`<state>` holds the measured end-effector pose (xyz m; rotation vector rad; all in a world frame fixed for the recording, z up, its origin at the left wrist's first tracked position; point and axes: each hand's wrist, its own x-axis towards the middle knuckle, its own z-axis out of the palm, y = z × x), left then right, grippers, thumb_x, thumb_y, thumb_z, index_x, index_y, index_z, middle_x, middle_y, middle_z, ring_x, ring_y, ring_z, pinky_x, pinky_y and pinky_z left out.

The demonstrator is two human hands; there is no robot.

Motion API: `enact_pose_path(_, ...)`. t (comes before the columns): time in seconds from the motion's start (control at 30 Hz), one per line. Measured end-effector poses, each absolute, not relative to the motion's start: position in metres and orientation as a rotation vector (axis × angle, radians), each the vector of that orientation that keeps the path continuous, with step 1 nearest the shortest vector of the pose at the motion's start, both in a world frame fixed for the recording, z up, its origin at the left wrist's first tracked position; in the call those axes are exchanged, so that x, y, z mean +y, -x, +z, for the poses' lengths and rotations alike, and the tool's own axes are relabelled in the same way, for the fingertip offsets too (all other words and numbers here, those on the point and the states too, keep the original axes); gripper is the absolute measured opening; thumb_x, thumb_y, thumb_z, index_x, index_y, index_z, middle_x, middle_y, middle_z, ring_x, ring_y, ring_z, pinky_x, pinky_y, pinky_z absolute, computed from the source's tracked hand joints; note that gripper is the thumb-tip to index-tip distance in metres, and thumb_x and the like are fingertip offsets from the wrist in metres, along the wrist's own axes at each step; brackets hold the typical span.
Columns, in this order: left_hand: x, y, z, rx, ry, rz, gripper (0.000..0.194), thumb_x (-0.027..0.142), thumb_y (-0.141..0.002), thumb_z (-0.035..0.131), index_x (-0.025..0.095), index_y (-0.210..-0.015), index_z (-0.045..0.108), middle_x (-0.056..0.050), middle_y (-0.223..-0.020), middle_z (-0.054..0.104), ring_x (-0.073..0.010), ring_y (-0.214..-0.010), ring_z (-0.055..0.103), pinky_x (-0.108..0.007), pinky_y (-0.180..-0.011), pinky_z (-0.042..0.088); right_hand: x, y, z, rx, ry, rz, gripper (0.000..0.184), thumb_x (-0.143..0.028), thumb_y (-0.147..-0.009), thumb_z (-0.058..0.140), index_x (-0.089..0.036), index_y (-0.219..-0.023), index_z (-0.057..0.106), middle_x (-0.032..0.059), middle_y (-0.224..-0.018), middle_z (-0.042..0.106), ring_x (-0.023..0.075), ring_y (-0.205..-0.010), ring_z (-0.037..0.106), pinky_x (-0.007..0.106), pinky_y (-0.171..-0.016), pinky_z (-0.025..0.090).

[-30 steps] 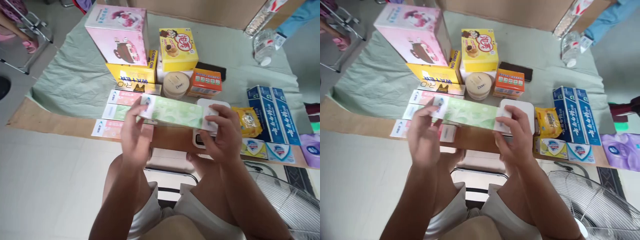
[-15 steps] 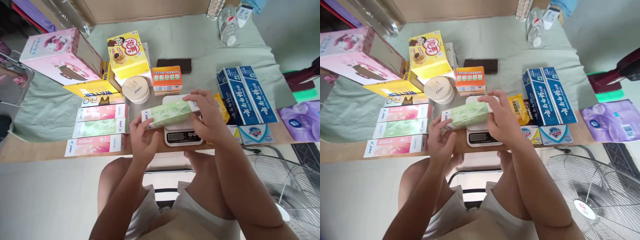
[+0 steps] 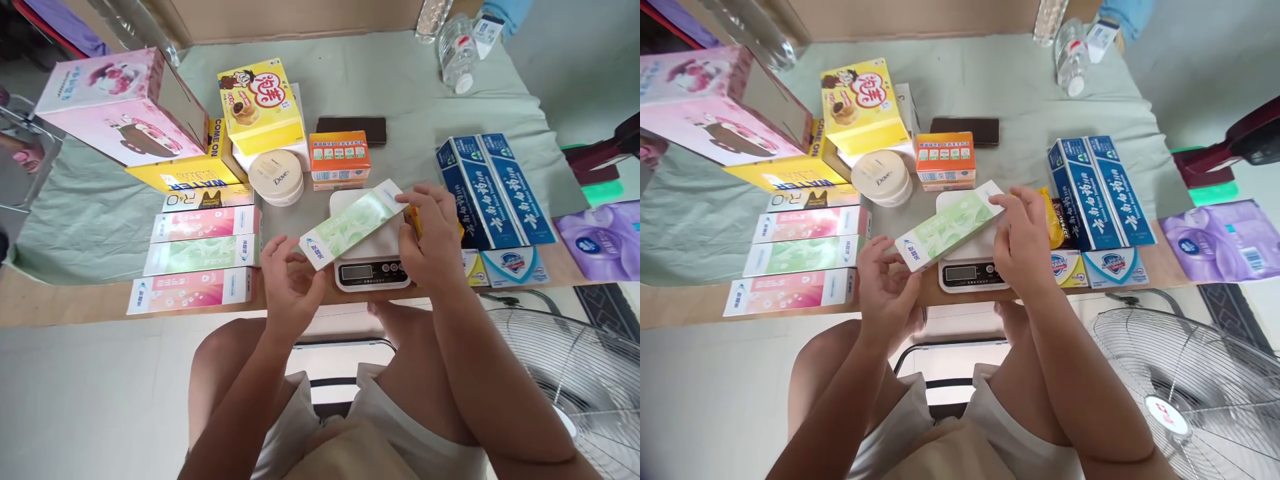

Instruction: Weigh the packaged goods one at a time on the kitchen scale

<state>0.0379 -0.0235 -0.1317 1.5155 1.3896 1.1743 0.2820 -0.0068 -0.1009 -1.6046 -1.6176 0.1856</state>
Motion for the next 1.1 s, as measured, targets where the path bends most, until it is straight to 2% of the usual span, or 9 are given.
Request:
enact_pose_path(0.1,-0.016,-0.032,-0.123,1.408,-1.412,1.018,0.074,0.033,-0.083,0.078,0.026,-0.151,0.048,-0.013,-0.139,0.063,-0.0161,-0.095,0.068,-0.027,-0.072,0.061,-0.013,-0.277,-0.103,-1.604,1.613,0.188,0.041,-0.016,-0.092,0.052,-0.026,-0.128,0.066,0.0152,-0.137,0.06,0.032,-0.135,0.06,0.062,-0.124,0.048)
enact_pose_path(0.2,-0.015,-0.034,-0.116,1.461,-1.449,0.954,0.065,0.037,-0.08,0.082,0.022,-0.139,0.06,-0.009,-0.118,0.072,-0.018,-0.094,0.069,-0.031,-0.077,0.059,-0.015,-0.267,-0.103,-1.626,1.601,0.168,0.037,-0.016,-0.093,0.052,-0.025,-0.126,0.066,0.0164,-0.142,0.06,0.0324,-0.138,0.059,0.061,-0.122,0.049)
enact_pose_path(0.3,-0.02,-0.042,-0.116,1.477,-1.494,0.918,0.056,0.039,-0.077,0.088,0.021,-0.124,0.065,-0.006,-0.107,0.072,-0.0183,-0.089,0.068,-0.033,-0.078,0.058,-0.016,-0.257,-0.101,-1.665,1.57,0.189,0.038,-0.015,-0.095,0.049,-0.025,-0.128,0.064,0.0168,-0.153,0.056,0.0328,-0.146,0.056,0.062,-0.122,0.048)
enact_pose_path(0.47,-0.024,-0.047,-0.126,1.43,-1.577,0.93,0.059,0.04,-0.075,0.09,0.022,-0.124,0.062,-0.006,-0.109,0.071,-0.0174,-0.085,0.067,-0.032,-0.076,0.058,-0.02,-0.255,-0.099,-1.662,1.589,0.233,0.037,-0.016,-0.099,0.045,-0.025,-0.13,0.063,0.0163,-0.153,0.056,0.032,-0.149,0.054,0.062,-0.122,0.05)
enact_pose_path(0.63,-0.015,-0.047,-0.12,1.447,-1.875,0.956,0.067,0.04,-0.077,0.09,0.022,-0.135,0.062,-0.011,-0.129,0.073,-0.0265,-0.111,0.072,-0.039,-0.089,0.061,-0.027,-0.265,-0.1,-1.639,1.598,0.227,0.033,-0.018,-0.099,0.049,-0.025,-0.128,0.063,0.0179,-0.15,0.057,0.033,-0.146,0.057,0.062,-0.117,0.055)
enact_pose_path(0.77,-0.014,-0.054,-0.113,1.456,-1.894,0.981,0.05,0.04,-0.083,0.085,0.021,-0.126,0.07,-0.008,-0.115,0.079,-0.0261,-0.106,0.076,-0.04,-0.09,0.064,-0.03,-0.268,-0.103,-1.621,1.609,0.254,0.034,-0.019,-0.097,0.053,-0.026,-0.13,0.063,0.0176,-0.154,0.055,0.034,-0.148,0.057,0.062,-0.115,0.057)
enact_pose_path(0.9,-0.016,-0.06,-0.116,1.504,-1.751,1.119,0.05,0.04,-0.08,0.084,0.02,-0.124,0.072,-0.007,-0.114,0.08,-0.0252,-0.104,0.077,-0.039,-0.088,0.066,-0.03,-0.265,-0.104,-1.579,1.582,0.355,0.039,-0.02,-0.096,0.053,-0.026,-0.134,0.06,0.0181,-0.163,0.047,0.0325,-0.153,0.052,0.058,-0.112,0.061)
enact_pose_path(1.1,-0.016,-0.076,-0.118,1.518,-1.764,1.18,0.051,0.043,-0.08,0.087,0.02,-0.123,0.073,-0.008,-0.114,0.078,-0.0261,-0.106,0.076,-0.041,-0.091,0.066,-0.032,-0.257,-0.102,-1.609,1.575,0.391,0.039,-0.022,-0.097,0.051,-0.023,-0.135,0.061,0.0193,-0.159,0.053,0.0341,-0.156,0.049,0.064,-0.121,0.052)
